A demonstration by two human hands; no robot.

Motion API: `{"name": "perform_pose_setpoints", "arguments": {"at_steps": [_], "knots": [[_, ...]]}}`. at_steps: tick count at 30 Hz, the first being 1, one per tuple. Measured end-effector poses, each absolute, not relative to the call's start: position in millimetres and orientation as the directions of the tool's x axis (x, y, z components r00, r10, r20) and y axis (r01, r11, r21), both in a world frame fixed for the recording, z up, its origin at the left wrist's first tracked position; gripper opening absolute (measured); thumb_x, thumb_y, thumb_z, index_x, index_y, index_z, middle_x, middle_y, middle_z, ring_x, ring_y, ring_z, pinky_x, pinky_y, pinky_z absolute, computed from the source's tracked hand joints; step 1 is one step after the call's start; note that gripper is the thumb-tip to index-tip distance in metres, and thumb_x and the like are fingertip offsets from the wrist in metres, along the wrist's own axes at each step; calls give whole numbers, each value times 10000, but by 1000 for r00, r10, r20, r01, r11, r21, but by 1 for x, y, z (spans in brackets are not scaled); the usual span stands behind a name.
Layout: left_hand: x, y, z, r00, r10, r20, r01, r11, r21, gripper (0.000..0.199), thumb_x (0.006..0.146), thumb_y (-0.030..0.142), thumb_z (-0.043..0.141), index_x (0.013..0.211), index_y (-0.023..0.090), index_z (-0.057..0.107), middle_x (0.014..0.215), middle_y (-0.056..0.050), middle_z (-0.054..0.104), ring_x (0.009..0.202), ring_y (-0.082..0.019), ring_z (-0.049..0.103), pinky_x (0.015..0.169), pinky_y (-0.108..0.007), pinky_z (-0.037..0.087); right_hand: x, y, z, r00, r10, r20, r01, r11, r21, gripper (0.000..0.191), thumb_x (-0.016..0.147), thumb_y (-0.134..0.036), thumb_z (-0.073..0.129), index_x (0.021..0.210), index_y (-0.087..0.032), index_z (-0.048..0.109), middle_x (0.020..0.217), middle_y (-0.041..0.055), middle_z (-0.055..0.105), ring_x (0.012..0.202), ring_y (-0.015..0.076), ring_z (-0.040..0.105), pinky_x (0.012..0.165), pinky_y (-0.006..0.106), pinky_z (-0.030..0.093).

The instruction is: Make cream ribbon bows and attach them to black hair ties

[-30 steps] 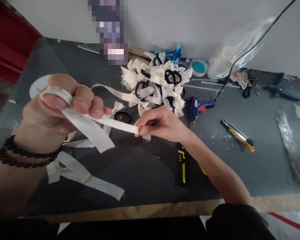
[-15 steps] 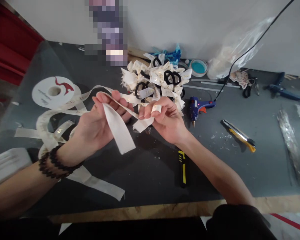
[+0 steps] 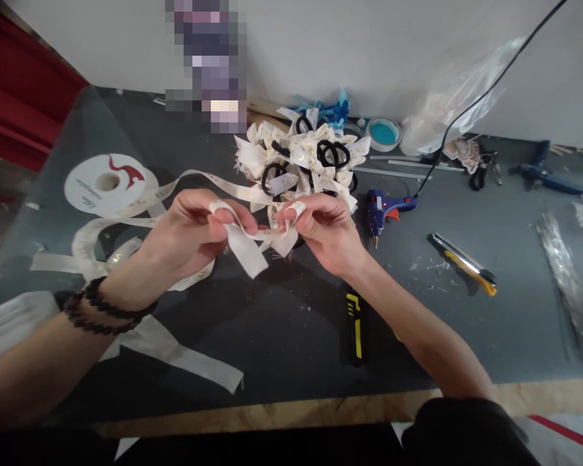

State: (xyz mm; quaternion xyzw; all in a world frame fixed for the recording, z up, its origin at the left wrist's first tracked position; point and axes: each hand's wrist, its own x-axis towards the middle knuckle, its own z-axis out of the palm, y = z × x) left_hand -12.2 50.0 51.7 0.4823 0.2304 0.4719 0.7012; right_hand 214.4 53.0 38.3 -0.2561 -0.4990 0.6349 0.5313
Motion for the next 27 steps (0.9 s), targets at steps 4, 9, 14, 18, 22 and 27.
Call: {"name": "perform_pose_setpoints", "arguments": {"at_steps": [4, 9, 14, 18, 22, 27], "knots": [[-12, 50, 52, 404, 905, 135, -332, 8, 943, 144, 817, 313, 940, 884, 228, 845, 899, -34, 835, 826, -211, 814, 817, -343, 690, 217, 54, 41, -312, 923, 223, -422, 76, -904, 174, 780, -463, 953, 825, -326, 854, 766, -22, 766, 694, 156, 710, 724, 351, 616], [-7, 46, 58, 421, 885, 200, -279, -84, 957, 158, 874, 321, 892, 856, 200, 791, 780, -25, 792, 698, -173, 770, 684, -293, 652, 217, 49, 42, -401, 898, 184, -351, 35, -936, 134, 825, -408, 929, 896, -304, 882, 900, 17, 818, 811, 190, 772, 774, 368, 645], [-10, 46, 70, 445, 856, 263, 91, -336, 938, 111, 915, 212, 810, 815, 196, 765, 760, -17, 788, 667, -152, 740, 601, -247, 561, 214, 45, 42, -373, 921, 111, -205, 34, -978, 103, 827, -372, 923, 870, -292, 874, 1019, 27, 837, 897, 194, 780, 827, 363, 650], [-18, 51, 68, 405, 831, 382, 473, -548, 690, 247, 864, 7, 655, 749, 205, 747, 740, 7, 775, 718, -152, 739, 629, -244, 508, 213, 46, 46, -305, 951, 52, 72, 78, -994, 13, 859, -261, 863, 861, -270, 871, 1025, 28, 847, 937, 204, 780, 858, 354, 625], [-20, 53, 61, 486, 774, 406, 531, -630, 567, 271, 850, -17, 579, 771, 205, 713, 792, -5, 757, 790, -166, 713, 666, -254, 509, 216, 46, 51, -344, 937, 60, 348, 187, -919, 66, 859, -197, 818, 836, -240, 862, 845, 8, 832, 803, 198, 760, 754, 330, 581], [-21, 50, 71, 665, 609, 433, 528, -793, 304, 388, 876, -74, 427, 929, 219, 676, 761, -3, 629, 835, -182, 649, 868, -332, 561, 223, 49, 55, -337, 942, -1, 389, 138, -911, 86, 879, -268, 813, 948, -226, 844, 886, 29, 832, 809, 200, 762, 757, 334, 589]]}}
